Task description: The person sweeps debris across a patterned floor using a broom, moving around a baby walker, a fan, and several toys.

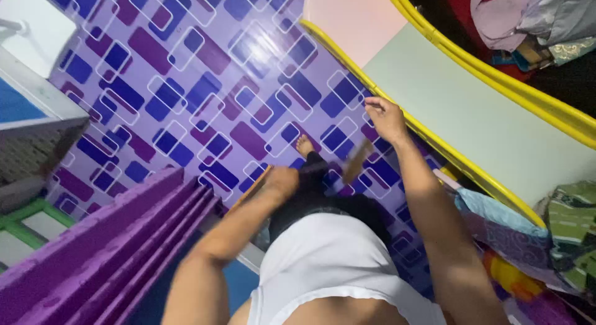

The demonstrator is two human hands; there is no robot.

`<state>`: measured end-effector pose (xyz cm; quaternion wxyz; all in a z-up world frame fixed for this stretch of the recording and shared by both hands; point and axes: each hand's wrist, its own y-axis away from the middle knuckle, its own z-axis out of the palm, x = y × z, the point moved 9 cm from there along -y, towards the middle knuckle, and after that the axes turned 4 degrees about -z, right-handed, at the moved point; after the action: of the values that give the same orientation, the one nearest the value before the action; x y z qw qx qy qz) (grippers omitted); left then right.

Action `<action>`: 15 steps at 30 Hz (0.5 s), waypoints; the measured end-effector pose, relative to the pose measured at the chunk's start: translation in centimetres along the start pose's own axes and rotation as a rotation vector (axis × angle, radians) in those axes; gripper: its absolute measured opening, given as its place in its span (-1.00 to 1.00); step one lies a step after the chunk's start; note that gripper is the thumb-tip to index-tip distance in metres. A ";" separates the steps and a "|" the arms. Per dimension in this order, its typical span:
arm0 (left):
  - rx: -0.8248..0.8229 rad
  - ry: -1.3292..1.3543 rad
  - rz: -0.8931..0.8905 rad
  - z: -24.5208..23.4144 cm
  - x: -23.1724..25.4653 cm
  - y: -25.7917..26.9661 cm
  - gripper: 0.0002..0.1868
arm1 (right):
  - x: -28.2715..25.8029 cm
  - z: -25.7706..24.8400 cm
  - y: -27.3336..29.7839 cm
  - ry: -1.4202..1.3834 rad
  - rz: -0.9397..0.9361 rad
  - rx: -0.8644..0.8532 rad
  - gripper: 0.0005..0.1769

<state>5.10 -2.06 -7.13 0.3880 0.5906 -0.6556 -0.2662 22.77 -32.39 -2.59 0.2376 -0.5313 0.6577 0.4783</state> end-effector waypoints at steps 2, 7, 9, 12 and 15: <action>0.053 -0.010 -0.073 -4.5 -4.2 0.6 -0.74 | 0.3 0.1 0.4 -0.025 0.000 -0.005 -0.70; 0.228 0.010 -0.295 -17.4 -8.3 4.9 -0.66 | 0.1 0.0 0.6 -0.011 0.004 0.009 -0.69; 0.295 0.034 -0.336 -20.3 -8.3 7.5 -0.64 | -0.2 0.0 0.1 -0.026 -0.010 0.011 -0.69; 0.303 0.055 -0.329 -20.7 -9.5 12.1 -0.62 | -1.1 0.2 -0.1 -0.012 -0.025 0.004 -0.69; 0.283 0.086 -0.260 -17.9 -11.3 13.5 -0.68 | -2.7 0.2 -0.9 0.017 -0.039 0.012 -0.70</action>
<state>12.17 13.11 11.50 0.2908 0.7298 -0.5876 -0.1938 24.46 -30.97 -0.82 0.2445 -0.5465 0.6520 0.4652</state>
